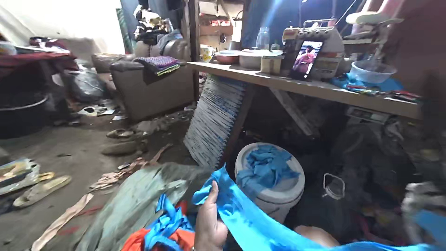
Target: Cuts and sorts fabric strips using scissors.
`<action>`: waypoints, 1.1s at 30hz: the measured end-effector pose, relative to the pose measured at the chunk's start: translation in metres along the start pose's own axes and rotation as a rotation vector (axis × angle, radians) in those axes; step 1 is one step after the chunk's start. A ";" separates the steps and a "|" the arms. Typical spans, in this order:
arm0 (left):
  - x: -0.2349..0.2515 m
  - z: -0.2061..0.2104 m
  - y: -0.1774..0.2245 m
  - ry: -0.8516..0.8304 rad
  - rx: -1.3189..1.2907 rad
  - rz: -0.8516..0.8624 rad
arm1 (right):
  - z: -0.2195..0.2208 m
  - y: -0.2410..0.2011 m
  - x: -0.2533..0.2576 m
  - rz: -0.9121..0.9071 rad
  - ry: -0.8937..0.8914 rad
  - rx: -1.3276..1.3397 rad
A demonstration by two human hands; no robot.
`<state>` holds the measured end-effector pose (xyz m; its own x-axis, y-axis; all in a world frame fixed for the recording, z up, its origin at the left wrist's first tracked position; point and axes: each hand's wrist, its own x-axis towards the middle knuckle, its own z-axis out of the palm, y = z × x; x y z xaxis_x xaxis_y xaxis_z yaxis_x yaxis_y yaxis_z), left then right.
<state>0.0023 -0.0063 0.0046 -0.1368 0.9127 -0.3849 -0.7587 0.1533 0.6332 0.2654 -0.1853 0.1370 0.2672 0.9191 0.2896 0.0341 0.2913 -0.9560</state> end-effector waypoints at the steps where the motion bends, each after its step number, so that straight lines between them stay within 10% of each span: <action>1: -0.008 0.001 0.000 -0.011 0.029 0.014 | 0.005 0.014 0.004 0.074 -0.062 -0.041; 4: -0.030 0.003 0.001 -0.048 0.113 0.041 | 0.006 0.083 0.027 0.022 -0.412 -0.107; 10: -0.040 -0.009 0.006 -0.062 0.216 0.126 | 0.117 0.157 0.073 0.190 -0.497 0.011; 18: -0.035 -0.030 0.010 -0.025 0.279 0.311 | 0.196 0.165 0.083 0.229 -0.297 0.160; 33: -0.035 -0.047 0.013 -0.191 0.540 0.635 | 0.196 0.174 0.087 0.201 -0.262 0.046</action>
<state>-0.0328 -0.0536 -0.0047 -0.2863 0.9275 0.2403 -0.1600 -0.2936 0.9424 0.1057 -0.0026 0.0054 0.0070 0.9946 0.1036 -0.0390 0.1038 -0.9938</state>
